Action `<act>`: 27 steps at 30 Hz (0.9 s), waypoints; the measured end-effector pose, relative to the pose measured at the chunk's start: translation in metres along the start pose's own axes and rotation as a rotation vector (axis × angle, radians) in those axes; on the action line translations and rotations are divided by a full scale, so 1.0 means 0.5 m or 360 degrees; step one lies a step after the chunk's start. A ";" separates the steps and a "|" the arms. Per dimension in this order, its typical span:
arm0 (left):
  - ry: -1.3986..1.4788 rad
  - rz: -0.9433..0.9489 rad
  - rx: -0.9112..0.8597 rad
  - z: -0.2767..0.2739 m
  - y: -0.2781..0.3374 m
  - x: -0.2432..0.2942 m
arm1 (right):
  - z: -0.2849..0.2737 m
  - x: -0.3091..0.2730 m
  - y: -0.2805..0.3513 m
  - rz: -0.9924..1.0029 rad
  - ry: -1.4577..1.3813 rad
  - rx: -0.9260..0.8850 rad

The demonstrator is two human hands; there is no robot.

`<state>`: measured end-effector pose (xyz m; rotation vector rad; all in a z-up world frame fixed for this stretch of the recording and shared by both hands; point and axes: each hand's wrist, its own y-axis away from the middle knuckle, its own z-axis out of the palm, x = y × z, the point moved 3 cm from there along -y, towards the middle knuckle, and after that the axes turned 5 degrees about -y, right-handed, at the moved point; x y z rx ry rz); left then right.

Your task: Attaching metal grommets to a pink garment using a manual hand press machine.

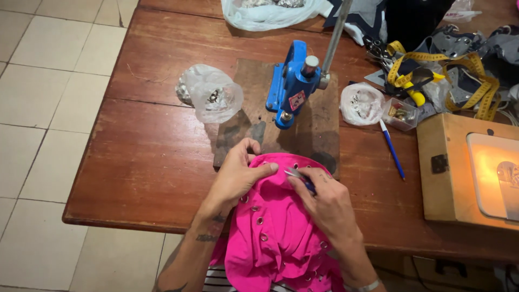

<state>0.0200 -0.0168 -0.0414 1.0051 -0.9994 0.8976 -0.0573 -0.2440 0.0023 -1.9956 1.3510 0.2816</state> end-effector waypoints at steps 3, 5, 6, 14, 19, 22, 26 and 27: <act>0.0022 0.0023 0.0003 -0.002 -0.001 -0.002 | -0.011 0.014 0.002 0.0017 -0.0044 -0.0015; 0.0044 -0.0005 -0.0015 -0.004 -0.011 -0.018 | -0.010 0.015 -0.006 -0.0017 -0.0059 0.0004; 0.0069 -0.0003 0.0029 -0.008 -0.020 -0.038 | -0.008 0.014 -0.010 -0.0025 -0.0050 0.0057; 0.0162 -0.0026 0.0033 0.001 -0.004 -0.012 | 0.015 0.008 -0.036 -0.0162 0.0005 0.0051; 0.0185 -0.0035 0.0006 0.006 0.000 -0.003 | 0.005 0.003 -0.041 -0.0162 -0.0057 0.0004; 0.0162 -0.0029 0.0003 -0.001 -0.006 -0.016 | -0.004 -0.002 -0.054 -0.0169 -0.0096 -0.0045; 0.0158 -0.0019 0.0008 0.005 0.002 0.006 | -0.007 -0.006 -0.056 -0.0190 -0.0066 -0.0068; 0.0153 -0.0017 0.0008 0.005 0.005 0.010 | -0.007 -0.005 -0.056 -0.0191 -0.0065 -0.0071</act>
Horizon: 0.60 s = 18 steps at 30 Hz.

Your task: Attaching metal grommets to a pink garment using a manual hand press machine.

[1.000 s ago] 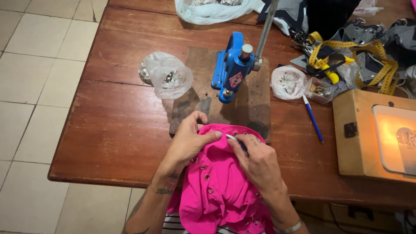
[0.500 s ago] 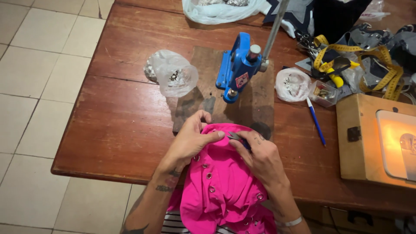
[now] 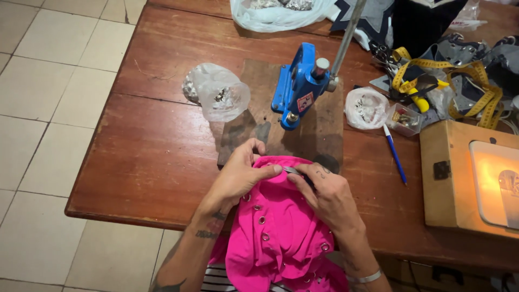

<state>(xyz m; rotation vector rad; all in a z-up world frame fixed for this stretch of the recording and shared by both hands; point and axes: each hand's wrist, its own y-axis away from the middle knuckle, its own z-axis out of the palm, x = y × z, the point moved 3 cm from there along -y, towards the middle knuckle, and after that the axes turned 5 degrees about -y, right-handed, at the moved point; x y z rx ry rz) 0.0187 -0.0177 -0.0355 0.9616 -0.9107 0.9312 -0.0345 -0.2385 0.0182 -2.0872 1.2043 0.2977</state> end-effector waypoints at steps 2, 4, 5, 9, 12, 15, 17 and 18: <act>-0.0005 0.0002 -0.0005 0.000 0.000 -0.003 | 0.000 0.002 0.001 0.0002 0.0004 -0.0002; -0.0016 0.0009 -0.0004 -0.002 -0.007 -0.013 | 0.001 0.004 0.001 -0.0001 -0.0022 0.0000; -0.0018 0.0012 -0.0004 -0.004 -0.010 -0.016 | 0.001 0.004 0.000 -0.0003 -0.0022 0.0003; -0.0011 -0.0007 -0.0012 -0.011 -0.018 -0.036 | 0.005 0.006 0.002 0.0035 -0.0123 0.0042; -0.0005 -0.0010 0.0004 -0.014 -0.024 -0.044 | 0.010 0.009 0.003 0.0059 -0.0192 0.0078; -0.0002 -0.0014 0.0003 -0.013 -0.029 -0.046 | 0.007 0.005 0.001 0.0081 -0.0222 0.0135; -0.0001 -0.0016 0.0012 -0.014 -0.023 -0.042 | 0.001 0.009 0.008 0.0086 -0.0239 0.0166; 0.0009 -0.0014 0.0009 -0.013 -0.017 -0.036 | -0.005 0.018 0.015 0.0097 -0.0197 0.0177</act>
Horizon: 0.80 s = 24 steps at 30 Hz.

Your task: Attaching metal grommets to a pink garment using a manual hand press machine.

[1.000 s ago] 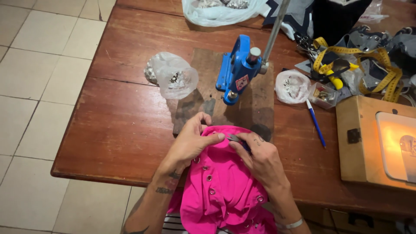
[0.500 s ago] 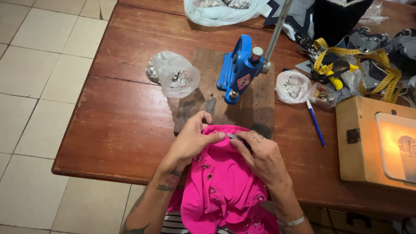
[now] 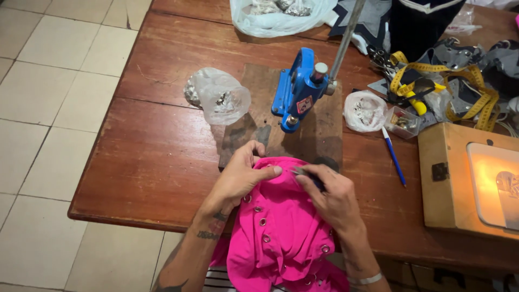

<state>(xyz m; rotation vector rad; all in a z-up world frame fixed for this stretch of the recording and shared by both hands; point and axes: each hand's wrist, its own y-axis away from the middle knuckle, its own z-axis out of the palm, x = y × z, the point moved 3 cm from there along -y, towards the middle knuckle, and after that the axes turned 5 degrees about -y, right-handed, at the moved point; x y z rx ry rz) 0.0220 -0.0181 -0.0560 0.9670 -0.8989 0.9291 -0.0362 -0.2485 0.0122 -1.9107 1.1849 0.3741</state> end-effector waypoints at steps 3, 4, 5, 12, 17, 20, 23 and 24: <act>0.0010 0.0012 -0.0001 -0.001 -0.005 0.001 | -0.014 0.021 0.000 -0.0018 0.0049 -0.0039; 0.0008 0.0009 -0.0008 -0.001 -0.008 -0.005 | -0.016 0.026 0.004 -0.0028 0.0058 -0.0086; 0.0012 0.0000 -0.0010 0.000 -0.006 -0.009 | -0.018 0.020 0.001 -0.0019 0.0060 -0.0091; 0.0014 0.0006 -0.0026 0.009 0.006 0.014 | -0.005 -0.001 -0.032 -0.0165 0.0041 -0.0220; 0.0021 0.0002 -0.0044 0.002 -0.005 -0.001 | -0.003 0.002 -0.032 -0.0185 0.0045 -0.0255; 0.0019 -0.0014 -0.0051 0.001 -0.002 0.003 | -0.001 0.009 -0.025 -0.0210 0.0070 -0.0255; 0.0025 -0.0004 -0.0055 -0.001 -0.001 0.012 | 0.002 0.014 -0.023 -0.0218 0.0098 -0.0243; 0.0025 -0.0001 -0.0052 0.000 0.003 0.023 | 0.003 0.016 -0.023 -0.0208 0.0090 -0.0235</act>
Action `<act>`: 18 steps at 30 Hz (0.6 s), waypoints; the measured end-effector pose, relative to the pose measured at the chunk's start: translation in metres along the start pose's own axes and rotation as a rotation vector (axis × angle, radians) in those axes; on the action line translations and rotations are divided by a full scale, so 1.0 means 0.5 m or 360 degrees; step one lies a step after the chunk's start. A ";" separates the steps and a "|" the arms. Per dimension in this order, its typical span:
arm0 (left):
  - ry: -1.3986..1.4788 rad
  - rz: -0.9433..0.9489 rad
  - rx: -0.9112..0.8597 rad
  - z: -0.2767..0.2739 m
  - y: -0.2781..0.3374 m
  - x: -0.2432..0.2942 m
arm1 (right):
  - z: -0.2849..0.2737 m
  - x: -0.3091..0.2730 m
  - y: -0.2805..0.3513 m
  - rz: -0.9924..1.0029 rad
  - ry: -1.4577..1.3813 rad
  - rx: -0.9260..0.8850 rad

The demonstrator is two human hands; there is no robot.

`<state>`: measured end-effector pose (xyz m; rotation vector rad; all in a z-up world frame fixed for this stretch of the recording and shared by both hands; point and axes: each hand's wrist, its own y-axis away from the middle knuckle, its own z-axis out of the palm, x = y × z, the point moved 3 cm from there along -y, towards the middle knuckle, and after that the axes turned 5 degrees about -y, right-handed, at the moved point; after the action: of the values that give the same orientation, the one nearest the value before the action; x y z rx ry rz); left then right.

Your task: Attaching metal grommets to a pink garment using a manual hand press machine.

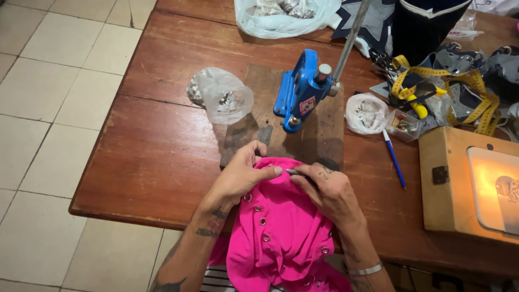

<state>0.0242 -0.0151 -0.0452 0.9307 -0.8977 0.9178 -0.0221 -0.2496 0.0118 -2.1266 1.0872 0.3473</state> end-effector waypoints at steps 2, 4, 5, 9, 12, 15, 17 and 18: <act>0.0003 -0.0003 -0.0004 0.005 0.006 0.004 | 0.005 0.007 0.010 0.0019 -0.0004 0.0007; 0.0020 -0.0012 0.0000 0.004 0.001 0.001 | 0.014 0.021 0.018 0.0041 -0.0033 0.0051; 0.0020 -0.0014 -0.0002 0.006 0.001 0.002 | 0.013 0.017 0.016 0.0044 -0.0032 0.0051; 0.0027 -0.0021 0.0011 -0.001 0.001 -0.008 | 0.006 0.037 0.032 0.0114 -0.0064 0.0186; 0.0041 -0.0009 0.0014 -0.010 -0.005 -0.020 | -0.042 0.069 0.058 0.0278 0.0165 0.0386; 0.0054 -0.0003 0.0004 -0.005 -0.006 -0.010 | -0.093 0.133 0.107 0.0486 0.0732 0.0490; 0.0056 -0.0014 0.0002 -0.002 -0.005 0.000 | -0.107 0.171 0.137 0.0574 0.1118 0.0465; 0.0049 -0.0013 0.0007 -0.002 -0.005 0.003 | -0.105 0.185 0.148 0.0652 0.1241 0.0371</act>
<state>0.0274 -0.0146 -0.0449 0.9210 -0.8654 0.9252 -0.0284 -0.3708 -0.0341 -1.8369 1.9010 -0.4576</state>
